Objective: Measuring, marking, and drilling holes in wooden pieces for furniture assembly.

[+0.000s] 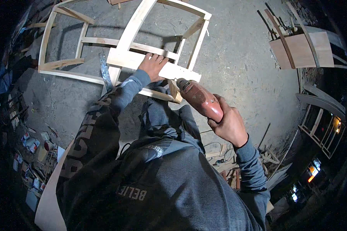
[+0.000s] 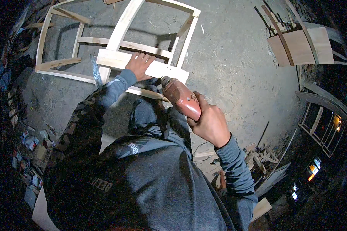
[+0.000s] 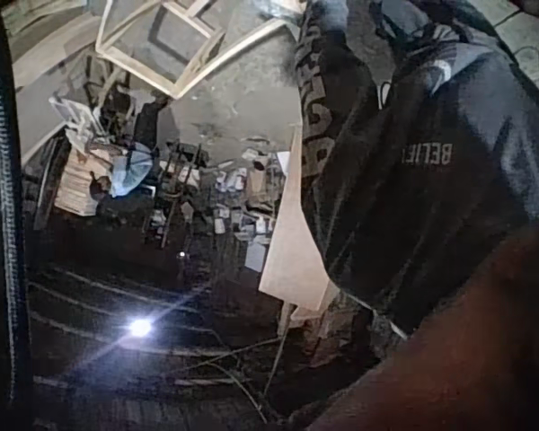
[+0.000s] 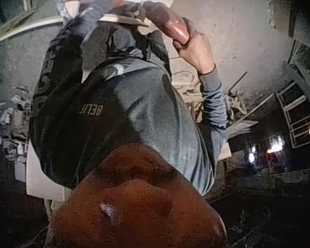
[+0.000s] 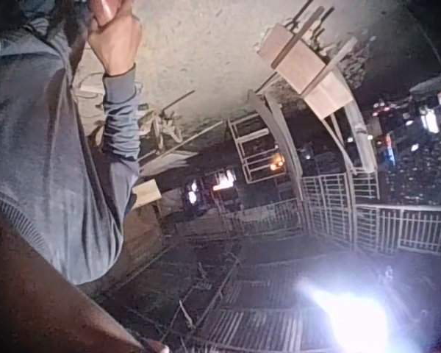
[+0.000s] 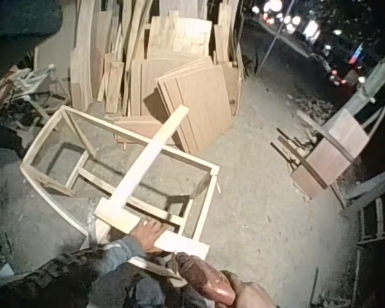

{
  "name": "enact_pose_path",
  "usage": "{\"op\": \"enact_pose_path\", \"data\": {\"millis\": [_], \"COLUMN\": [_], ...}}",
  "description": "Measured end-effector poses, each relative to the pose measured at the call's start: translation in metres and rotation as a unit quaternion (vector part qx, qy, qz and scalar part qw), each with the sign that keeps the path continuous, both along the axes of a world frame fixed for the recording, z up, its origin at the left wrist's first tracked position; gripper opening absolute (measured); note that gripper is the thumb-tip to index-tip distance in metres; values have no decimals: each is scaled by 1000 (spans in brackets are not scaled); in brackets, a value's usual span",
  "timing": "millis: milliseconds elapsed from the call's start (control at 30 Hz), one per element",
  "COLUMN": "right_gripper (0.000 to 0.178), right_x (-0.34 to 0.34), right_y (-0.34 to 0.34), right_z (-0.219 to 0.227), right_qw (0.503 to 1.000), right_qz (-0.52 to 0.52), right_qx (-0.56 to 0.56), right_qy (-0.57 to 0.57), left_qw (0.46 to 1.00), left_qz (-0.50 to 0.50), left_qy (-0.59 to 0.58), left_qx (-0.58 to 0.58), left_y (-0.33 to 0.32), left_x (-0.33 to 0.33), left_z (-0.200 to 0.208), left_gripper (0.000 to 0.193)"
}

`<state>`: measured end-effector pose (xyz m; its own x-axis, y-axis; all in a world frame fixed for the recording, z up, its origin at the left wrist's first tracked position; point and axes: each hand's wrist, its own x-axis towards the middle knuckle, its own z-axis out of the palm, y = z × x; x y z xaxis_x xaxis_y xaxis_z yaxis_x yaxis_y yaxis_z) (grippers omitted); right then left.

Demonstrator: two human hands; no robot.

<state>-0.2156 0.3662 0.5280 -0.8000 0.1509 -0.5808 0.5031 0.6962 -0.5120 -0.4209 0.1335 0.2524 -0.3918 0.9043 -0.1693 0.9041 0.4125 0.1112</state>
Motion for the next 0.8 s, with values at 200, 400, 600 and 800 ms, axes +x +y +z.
{"op": "enact_pose_path", "data": {"millis": [200,400,600,800], "right_gripper": [76,78,75,75], "right_x": [-3,-6,-12,-15], "right_y": [3,6,2,3], "right_z": [-2,-4,-2,-3], "right_qw": [1000,1000,999,999], "right_qz": [2,8,0,20], "right_qx": [-4,-7,-8,6], "right_qy": [2,3,-45,-43], "left_qw": [1000,998,998,999], "left_qz": [-15,-13,-11,-13], "left_qy": [21,-14,-7,-13], "left_qx": [11,-56,-55,-30], "left_y": [-3,2,2,0], "left_x": [-1,-1,-2,-2], "left_z": [-3,2,6,7], "left_gripper": [92,101,102,102]}}
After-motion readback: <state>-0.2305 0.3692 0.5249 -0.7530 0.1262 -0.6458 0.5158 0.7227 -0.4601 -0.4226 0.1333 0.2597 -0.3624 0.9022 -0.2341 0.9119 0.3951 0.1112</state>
